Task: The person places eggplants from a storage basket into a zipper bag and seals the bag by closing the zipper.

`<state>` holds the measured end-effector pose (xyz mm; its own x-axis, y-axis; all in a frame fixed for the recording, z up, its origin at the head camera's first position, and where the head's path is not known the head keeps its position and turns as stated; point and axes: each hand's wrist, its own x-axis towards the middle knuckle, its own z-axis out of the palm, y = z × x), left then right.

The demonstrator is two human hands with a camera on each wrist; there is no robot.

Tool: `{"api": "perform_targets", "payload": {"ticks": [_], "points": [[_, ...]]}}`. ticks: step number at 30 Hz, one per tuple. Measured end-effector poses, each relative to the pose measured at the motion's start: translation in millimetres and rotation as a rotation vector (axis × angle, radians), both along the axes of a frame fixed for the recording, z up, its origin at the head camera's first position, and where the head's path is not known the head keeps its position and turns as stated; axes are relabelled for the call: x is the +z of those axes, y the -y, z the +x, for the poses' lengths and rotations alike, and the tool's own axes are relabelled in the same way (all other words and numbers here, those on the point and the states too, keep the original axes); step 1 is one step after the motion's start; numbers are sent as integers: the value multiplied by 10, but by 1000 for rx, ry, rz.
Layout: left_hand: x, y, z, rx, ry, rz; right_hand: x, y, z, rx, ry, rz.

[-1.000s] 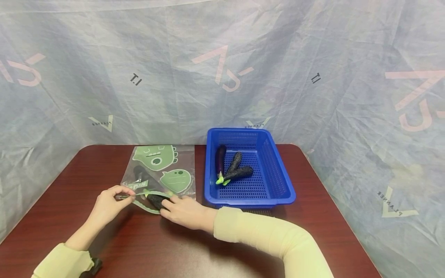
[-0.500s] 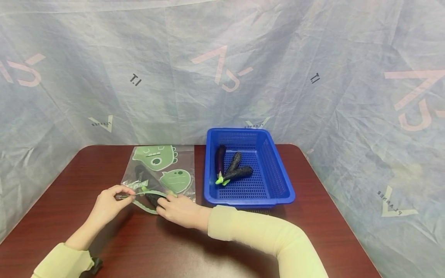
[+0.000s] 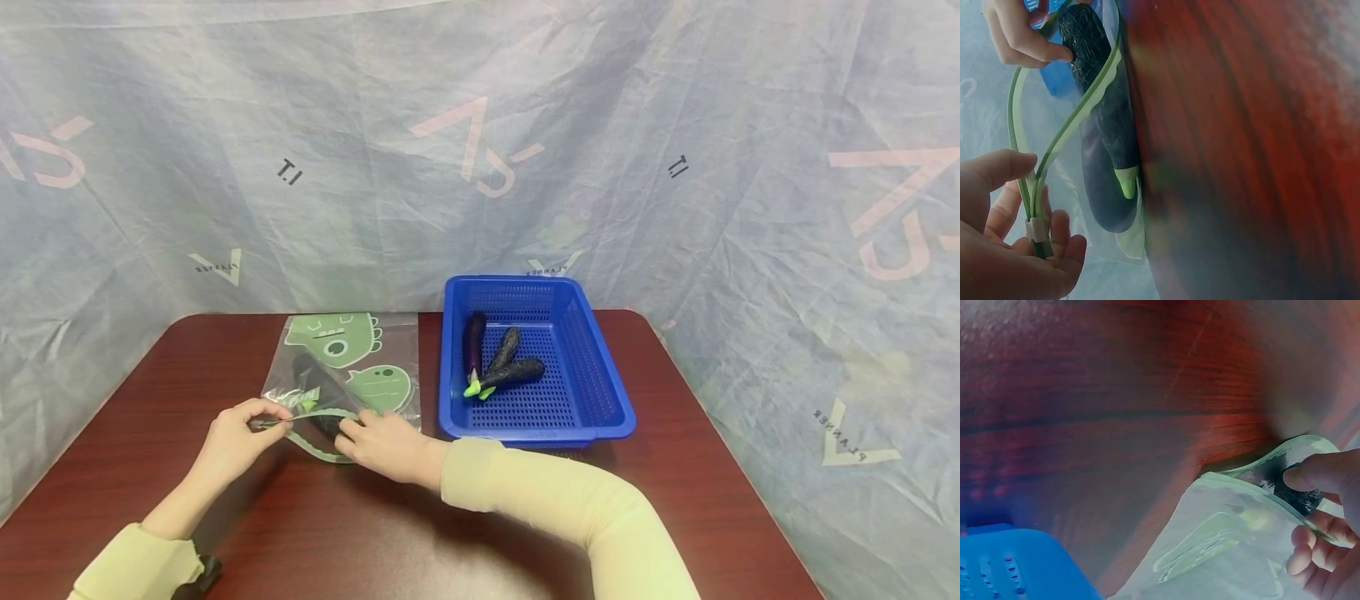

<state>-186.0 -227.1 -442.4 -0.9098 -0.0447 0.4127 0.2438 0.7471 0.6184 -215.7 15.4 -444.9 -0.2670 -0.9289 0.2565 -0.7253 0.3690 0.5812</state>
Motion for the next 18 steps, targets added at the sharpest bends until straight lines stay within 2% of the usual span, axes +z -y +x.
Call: {"api": "perform_targets", "payload": {"ticks": [5, 18], "points": [[2, -9, -9, -4, -5, 2, -17, 28, -7, -5, -27, -20], [13, -24, -11, -7, 1, 1, -50, 99, -11, -77, -54, -31]]}}
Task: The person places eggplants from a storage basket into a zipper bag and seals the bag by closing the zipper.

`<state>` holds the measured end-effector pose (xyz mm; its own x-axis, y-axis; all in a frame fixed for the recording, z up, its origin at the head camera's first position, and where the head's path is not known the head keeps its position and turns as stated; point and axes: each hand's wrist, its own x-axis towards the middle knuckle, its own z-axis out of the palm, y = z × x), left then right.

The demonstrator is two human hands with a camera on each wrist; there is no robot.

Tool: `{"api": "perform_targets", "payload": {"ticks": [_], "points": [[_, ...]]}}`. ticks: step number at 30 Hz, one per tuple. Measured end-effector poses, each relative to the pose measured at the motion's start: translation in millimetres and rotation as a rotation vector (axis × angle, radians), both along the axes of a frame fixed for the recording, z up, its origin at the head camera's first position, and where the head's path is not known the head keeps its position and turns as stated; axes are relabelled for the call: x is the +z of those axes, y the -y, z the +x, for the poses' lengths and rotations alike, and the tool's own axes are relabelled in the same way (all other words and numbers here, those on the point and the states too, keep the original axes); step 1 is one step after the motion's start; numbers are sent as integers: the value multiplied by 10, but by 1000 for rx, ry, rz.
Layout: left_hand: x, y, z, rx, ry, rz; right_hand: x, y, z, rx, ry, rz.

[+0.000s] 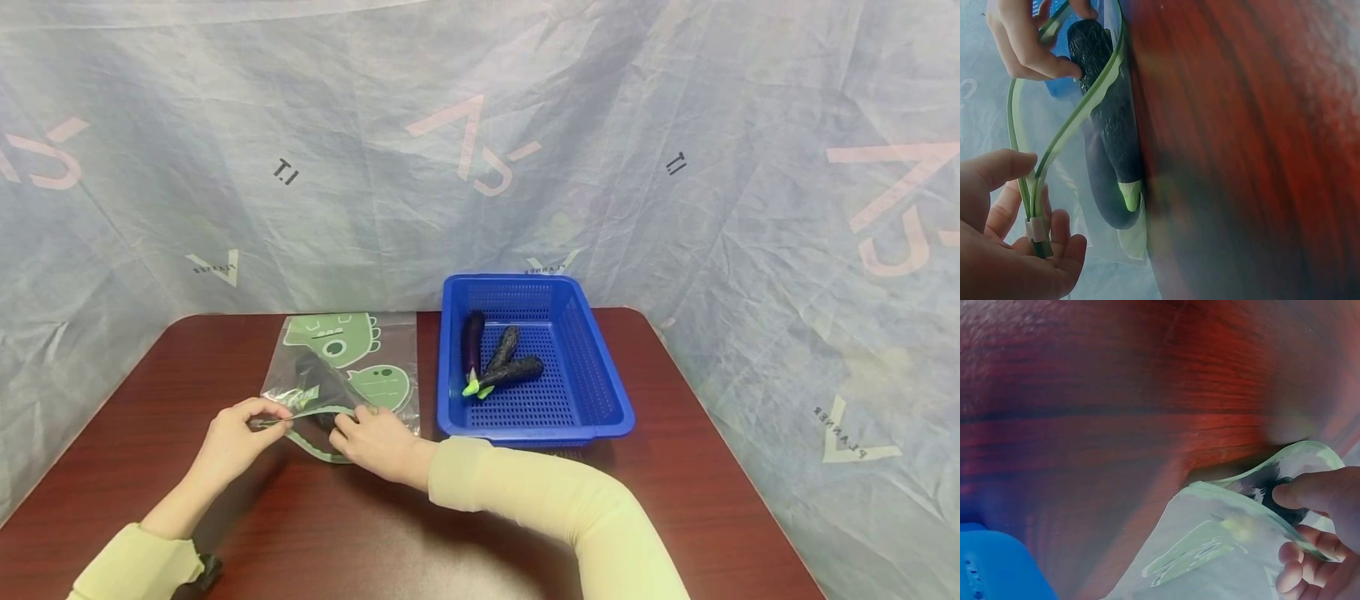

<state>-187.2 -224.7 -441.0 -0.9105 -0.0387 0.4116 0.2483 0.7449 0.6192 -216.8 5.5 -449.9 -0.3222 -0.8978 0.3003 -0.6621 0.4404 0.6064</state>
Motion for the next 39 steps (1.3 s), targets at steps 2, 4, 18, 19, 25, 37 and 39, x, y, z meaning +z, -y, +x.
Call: {"api": "perform_targets", "payload": {"ticks": [2, 4, 18, 19, 25, 37, 39], "points": [[-4, 2, -1, 1, 1, 2, -7, 9, 0, -13, -4, 3], [-7, 4, -1, 0, -1, 2, -11, 12, 2, -22, -11, 8], [8, -10, 18, 5, 16, 3, 50, -39, 54, -31, 9, 39], [11, -11, 20, 6, 13, 3, 58, -49, 62, -22, 4, 37], [11, -1, 22, 1, 2, -1, 141, -111, 125, 11, -19, 37], [11, 18, 20, -3, 7, -2, 359, -211, 216, 23, 136, 94], [9, 20, 20, -3, 6, -2, 398, -228, 227, 34, 154, 102]]}}
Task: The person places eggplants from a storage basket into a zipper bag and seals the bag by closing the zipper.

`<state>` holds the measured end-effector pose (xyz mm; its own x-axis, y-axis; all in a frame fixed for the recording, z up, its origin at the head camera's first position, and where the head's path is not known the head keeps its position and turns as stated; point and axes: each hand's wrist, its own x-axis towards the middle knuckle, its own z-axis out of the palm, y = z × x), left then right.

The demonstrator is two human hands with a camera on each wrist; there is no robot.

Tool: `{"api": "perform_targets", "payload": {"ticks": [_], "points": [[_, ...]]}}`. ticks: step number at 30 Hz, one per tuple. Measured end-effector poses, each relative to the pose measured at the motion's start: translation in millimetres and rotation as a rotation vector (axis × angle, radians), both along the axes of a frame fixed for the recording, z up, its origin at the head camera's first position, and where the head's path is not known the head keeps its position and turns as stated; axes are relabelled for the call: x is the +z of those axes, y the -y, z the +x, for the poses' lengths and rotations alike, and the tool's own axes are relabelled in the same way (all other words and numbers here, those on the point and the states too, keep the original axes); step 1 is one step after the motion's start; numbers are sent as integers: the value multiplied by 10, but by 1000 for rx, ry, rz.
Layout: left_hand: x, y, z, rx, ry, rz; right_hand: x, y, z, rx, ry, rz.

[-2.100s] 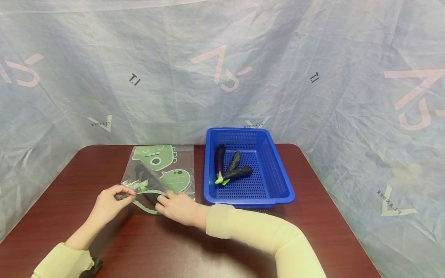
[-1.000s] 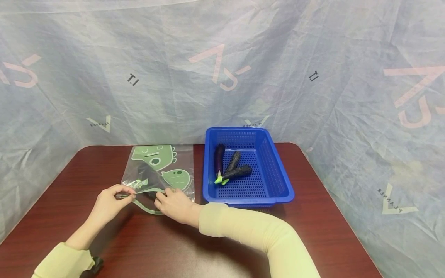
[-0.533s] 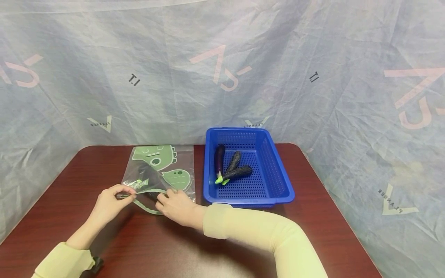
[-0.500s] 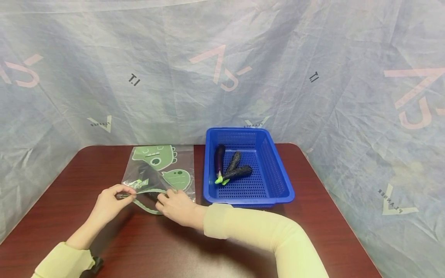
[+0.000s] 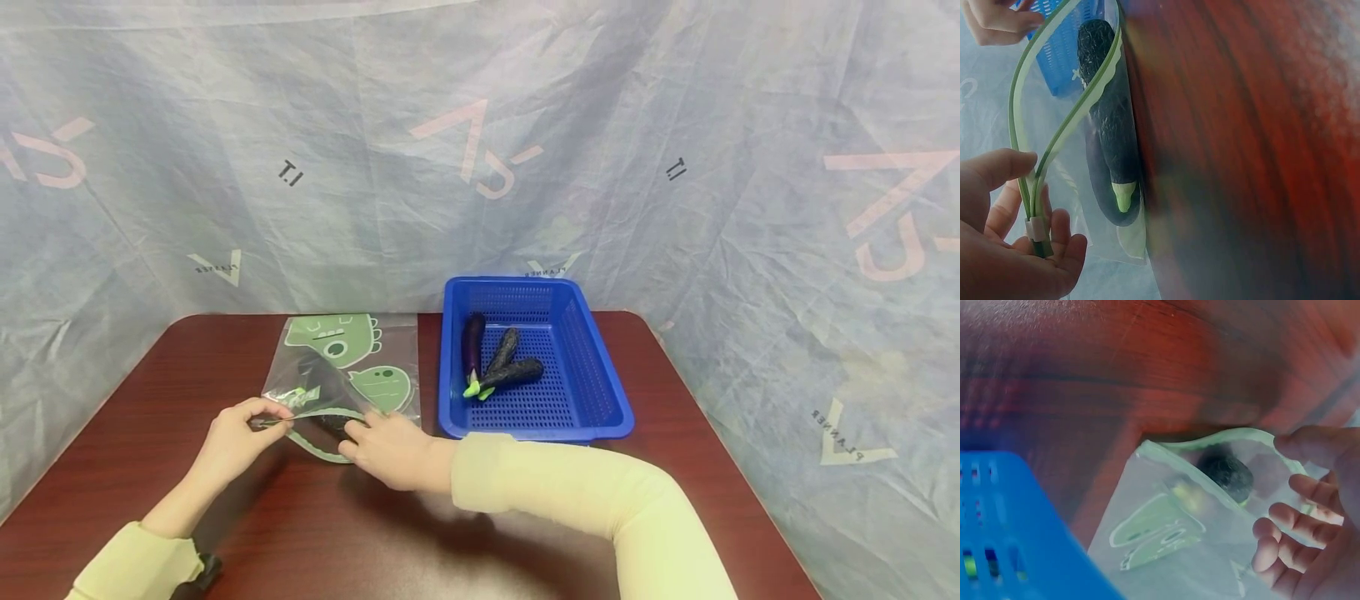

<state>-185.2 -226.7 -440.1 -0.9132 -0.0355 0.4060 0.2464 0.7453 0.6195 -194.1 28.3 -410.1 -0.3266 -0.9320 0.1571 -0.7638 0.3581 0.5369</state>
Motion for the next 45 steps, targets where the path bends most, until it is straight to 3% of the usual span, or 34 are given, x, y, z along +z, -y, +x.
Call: {"api": "perform_targets", "payload": {"ticks": [11, 29, 42, 45], "points": [[-14, 4, -3, 3, -8, -8, 269, -114, 2, 43, 69, 18], [21, -13, 10, 4, -6, -8, 602, -321, -158, 169, 74, 71], [-3, 9, 0, 7, 25, 3, 914, -605, -428, 163, 351, 41], [0, 9, -3, 11, 29, 8, 965, -696, -504, 139, 374, 30]]}}
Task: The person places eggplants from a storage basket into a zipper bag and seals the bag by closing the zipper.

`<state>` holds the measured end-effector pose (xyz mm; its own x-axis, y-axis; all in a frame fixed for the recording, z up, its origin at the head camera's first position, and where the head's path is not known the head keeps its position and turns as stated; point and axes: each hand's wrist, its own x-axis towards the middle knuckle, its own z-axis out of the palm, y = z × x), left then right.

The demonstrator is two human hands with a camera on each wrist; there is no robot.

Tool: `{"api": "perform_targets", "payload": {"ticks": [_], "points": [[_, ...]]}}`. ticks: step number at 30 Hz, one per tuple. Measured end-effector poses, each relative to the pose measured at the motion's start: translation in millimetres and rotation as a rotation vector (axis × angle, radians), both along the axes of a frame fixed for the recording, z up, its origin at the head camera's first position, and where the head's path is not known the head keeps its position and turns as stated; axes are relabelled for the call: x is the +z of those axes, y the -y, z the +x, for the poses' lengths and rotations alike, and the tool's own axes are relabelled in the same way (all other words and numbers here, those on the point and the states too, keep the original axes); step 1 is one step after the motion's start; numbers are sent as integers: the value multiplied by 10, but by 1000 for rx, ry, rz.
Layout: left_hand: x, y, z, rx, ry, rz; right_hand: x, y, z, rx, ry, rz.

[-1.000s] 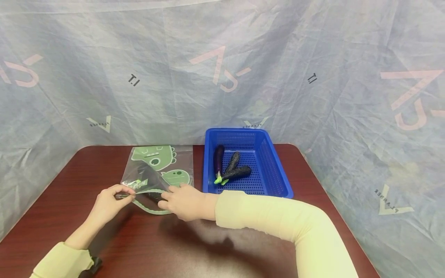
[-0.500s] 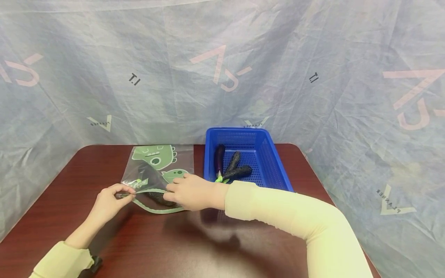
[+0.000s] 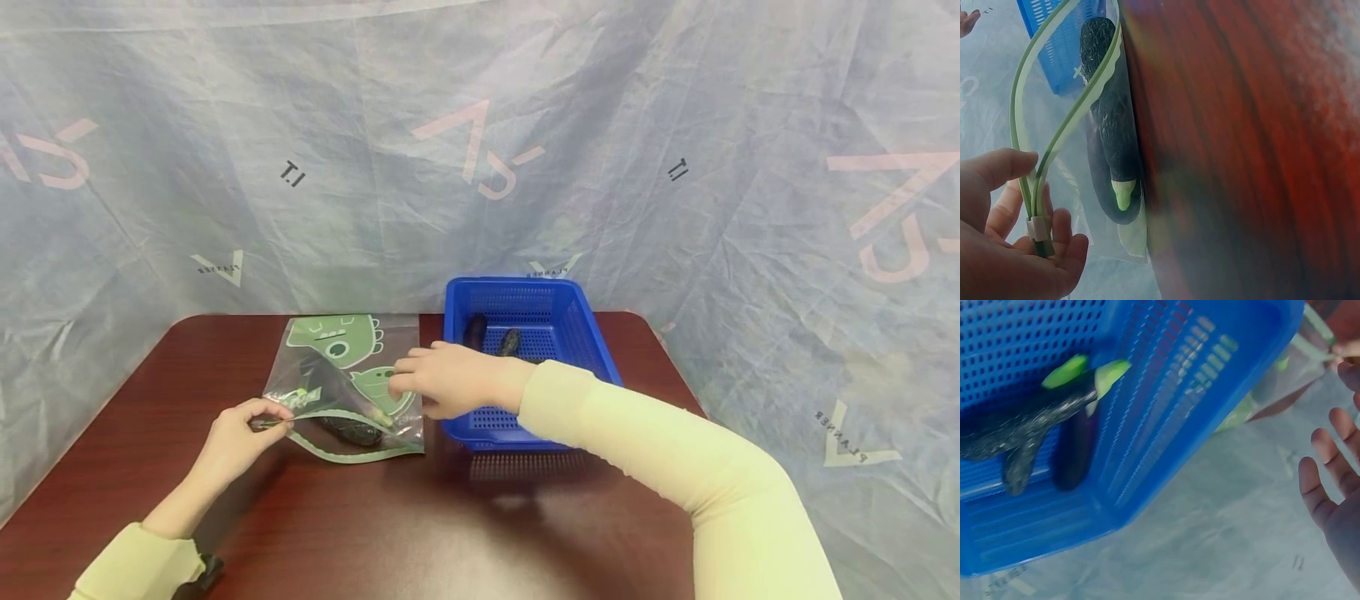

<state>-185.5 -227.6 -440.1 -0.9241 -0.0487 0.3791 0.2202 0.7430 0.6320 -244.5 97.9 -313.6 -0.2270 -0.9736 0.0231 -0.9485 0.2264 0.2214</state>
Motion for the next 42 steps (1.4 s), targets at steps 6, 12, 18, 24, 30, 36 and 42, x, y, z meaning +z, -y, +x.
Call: {"api": "perform_targets", "payload": {"ticks": [6, 12, 18, 24, 30, 36, 42], "points": [[5, 5, 9, 4, 4, 9, 36, -211, -138, -99, 80, -27], [23, 10, 11, 5, 3, 21, -13, -386, -272, -152, 128, -78], [32, 0, 10, 7, 0, 20, -92, -516, -379, -167, 159, -139], [28, -11, 9, 3, 4, 26, -177, -621, -503, -236, 165, -174], [10, -5, 0, 4, 15, 25, -221, -712, -612, -325, 275, -195], [2, -3, -2, 7, 21, 26, -309, -809, -729, -399, 417, -195], [5, -6, -5, 7, 24, 24, -422, -902, -840, -465, 464, -146]]}}
